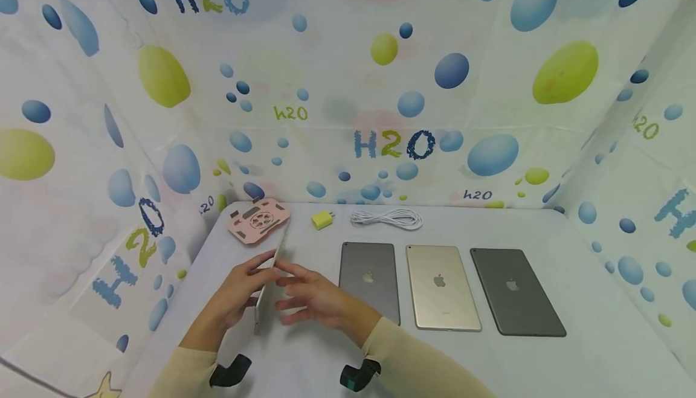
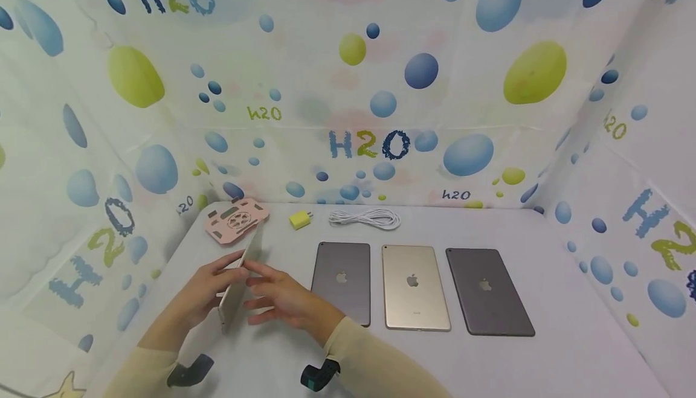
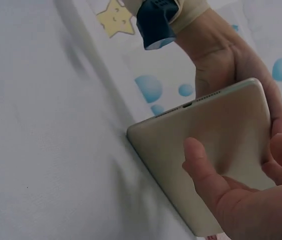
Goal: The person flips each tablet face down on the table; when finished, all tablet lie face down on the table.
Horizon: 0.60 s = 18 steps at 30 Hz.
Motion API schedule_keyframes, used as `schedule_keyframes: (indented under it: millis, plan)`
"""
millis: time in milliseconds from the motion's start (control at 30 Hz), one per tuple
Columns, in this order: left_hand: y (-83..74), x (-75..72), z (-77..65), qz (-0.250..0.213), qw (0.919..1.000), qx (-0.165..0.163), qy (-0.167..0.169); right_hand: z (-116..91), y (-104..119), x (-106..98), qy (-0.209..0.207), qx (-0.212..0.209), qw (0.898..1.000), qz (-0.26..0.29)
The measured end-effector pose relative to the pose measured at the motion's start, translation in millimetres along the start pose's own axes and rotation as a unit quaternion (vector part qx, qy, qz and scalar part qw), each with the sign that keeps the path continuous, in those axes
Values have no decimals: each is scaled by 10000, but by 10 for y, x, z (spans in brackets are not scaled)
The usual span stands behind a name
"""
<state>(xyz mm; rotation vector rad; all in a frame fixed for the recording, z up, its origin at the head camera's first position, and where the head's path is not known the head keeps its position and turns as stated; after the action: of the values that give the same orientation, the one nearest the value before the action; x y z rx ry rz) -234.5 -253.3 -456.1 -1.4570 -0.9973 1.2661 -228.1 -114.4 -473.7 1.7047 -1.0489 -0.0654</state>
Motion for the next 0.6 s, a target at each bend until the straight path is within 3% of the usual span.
schedule_keyframes:
  millis: [167,333,433,600]
  plan:
    - [-23,-29,-20,-784,9964,30,-307,22,2,38,-160,22,9983,-565]
    - [29,-45,-32,-1674,9849,-17,-447,21,-8,28,-482,-71,9948,-893]
    - [90,-48,-33,-2417,9690,-109,-508,13,-12,-60,-847,-234,9938,-688]
    - [130,-72,-39,-3809,9225,-86,-622,-15,-61,-337,-1949,-402,9799,113]
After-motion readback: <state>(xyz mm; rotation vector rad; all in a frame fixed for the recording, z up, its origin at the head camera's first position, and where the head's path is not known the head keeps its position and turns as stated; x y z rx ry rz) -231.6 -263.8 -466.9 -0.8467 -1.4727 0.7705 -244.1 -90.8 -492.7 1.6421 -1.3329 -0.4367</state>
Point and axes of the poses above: each hand's wrist, its own z-axis towards the middle knuckle, its own x-axis out of the palm, y = z × x, the point moved 8 cm from there along z, towards the middle knuckle, and after that the axes turned 15 degrees about x, right-handed, at the moved point
